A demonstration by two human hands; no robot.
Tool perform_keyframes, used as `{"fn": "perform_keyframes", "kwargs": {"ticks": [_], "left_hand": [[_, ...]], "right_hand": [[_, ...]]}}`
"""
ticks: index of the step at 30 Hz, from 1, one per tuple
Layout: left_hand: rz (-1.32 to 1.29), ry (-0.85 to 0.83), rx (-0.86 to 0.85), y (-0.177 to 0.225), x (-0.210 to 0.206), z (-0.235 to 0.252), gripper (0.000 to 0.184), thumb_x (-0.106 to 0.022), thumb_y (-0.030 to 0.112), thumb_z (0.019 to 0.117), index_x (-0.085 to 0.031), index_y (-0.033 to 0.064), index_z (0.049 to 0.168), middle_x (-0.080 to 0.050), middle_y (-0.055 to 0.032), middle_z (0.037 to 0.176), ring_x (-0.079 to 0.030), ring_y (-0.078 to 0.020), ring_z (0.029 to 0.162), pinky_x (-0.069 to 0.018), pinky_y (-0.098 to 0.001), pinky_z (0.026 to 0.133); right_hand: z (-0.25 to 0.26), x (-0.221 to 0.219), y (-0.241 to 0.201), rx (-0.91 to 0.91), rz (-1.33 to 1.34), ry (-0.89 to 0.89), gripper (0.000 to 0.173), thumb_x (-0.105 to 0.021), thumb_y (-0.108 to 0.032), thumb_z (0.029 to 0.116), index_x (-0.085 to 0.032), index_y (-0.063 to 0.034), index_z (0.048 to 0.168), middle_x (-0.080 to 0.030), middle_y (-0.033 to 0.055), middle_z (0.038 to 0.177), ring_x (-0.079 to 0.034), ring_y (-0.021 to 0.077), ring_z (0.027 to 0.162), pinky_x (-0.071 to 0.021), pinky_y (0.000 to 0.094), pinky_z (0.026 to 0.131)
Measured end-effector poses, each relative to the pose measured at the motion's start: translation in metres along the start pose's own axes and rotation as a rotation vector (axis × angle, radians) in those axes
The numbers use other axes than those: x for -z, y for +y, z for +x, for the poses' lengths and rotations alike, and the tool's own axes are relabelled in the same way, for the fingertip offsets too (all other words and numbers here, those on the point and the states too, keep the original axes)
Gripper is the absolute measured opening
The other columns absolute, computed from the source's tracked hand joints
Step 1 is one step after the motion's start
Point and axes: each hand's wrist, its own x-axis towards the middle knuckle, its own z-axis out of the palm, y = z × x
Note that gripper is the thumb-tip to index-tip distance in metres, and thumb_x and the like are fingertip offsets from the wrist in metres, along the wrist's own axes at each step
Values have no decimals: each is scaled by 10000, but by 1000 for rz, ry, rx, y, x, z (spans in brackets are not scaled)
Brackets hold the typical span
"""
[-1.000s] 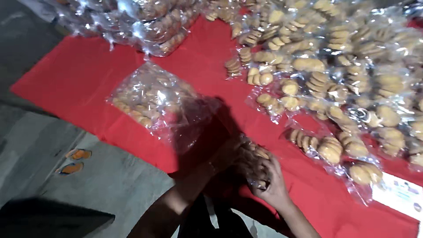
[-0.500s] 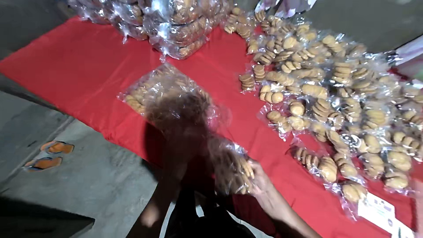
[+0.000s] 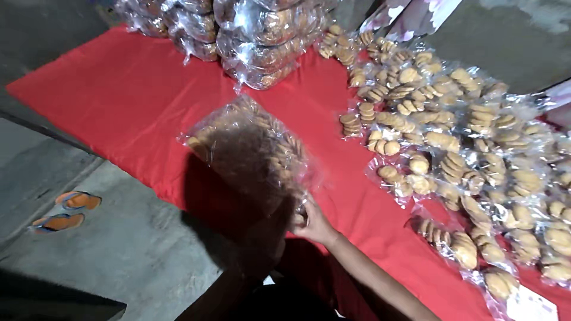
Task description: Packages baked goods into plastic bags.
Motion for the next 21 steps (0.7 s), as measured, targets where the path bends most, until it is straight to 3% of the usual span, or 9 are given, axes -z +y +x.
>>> {"fn": "perform_keyframes", "kwargs": {"ticks": [4,7,10,12,14,15,17,19,21], "left_hand": [[-159,-171,-32,17,-3,-6,562,-633,-37,796,-589,-70,1356,-716,-187,1150,-746,-282,823,-613,-384,677],[-387,-226,-113,15,-7,-1,566,-580,-73,901,-480,-56,1457,-533,-183,1490,-694,-238,1132,-580,-316,877],[-427,-126,-227,6,-14,-5,457,-530,-79,960,-513,-77,1417,-526,-242,1475,-634,-228,1254,-508,-259,1004],[-450,-162,-257,1,-5,-15,504,-608,-15,938,-536,39,1434,-479,-257,1501,-663,-231,1188,-548,-264,931],[-460,-193,-206,-2,20,-20,461,-643,47,918,-604,118,1371,-521,-233,1461,-711,-240,1042,-597,-313,784],[-459,-171,-138,-5,36,-20,393,-616,77,933,-645,89,1325,-589,-218,1403,-717,-262,1049,-600,-356,812],[-344,-78,-11,-22,58,-17,370,-491,242,1029,-645,64,1315,-645,-130,1363,-623,-177,1243,-495,-312,1027],[-291,1,43,-57,65,0,484,-412,366,1078,-607,40,1378,-616,-121,1411,-529,-151,1361,-401,-326,1147],[-246,-6,-9,-93,62,33,523,-376,368,1084,-554,29,1440,-562,-158,1470,-465,-249,1426,-313,-458,1203]], "right_hand": [[41,-35,-12,-214,63,70,865,-817,-161,765,-403,121,1471,-463,308,1482,-491,313,1380,-406,373,1156],[66,-66,-17,-125,-98,110,884,-828,-275,723,-477,108,1438,-523,352,1404,-551,447,1286,-458,516,1089],[72,-63,-16,-184,-218,42,710,-735,-96,840,-472,29,1487,-464,354,1466,-507,510,1320,-455,606,1054],[51,-50,-13,-46,-224,117,864,-778,-278,741,-468,77,1464,-395,399,1493,-462,500,1367,-442,543,1104],[17,-27,-19,-61,-163,156,1041,-770,-523,757,-390,117,1485,-292,407,1548,-368,439,1453,-362,468,1184],[1,-18,-20,-129,-163,170,1149,-758,-605,737,-332,137,1504,-259,401,1567,-348,420,1470,-349,448,1191],[-20,-3,-20,-309,-157,144,1292,-845,-541,674,-196,165,1540,-175,398,1603,-251,459,1510,-289,499,1224],[-19,0,-22,-418,-257,85,1334,-885,-541,627,-213,147,1551,-170,386,1613,-201,516,1511,-236,592,1229],[-3,-9,-21,-406,-435,44,1340,-788,-707,644,-266,142,1540,-219,394,1594,-246,531,1491,-245,607,1215]]}}
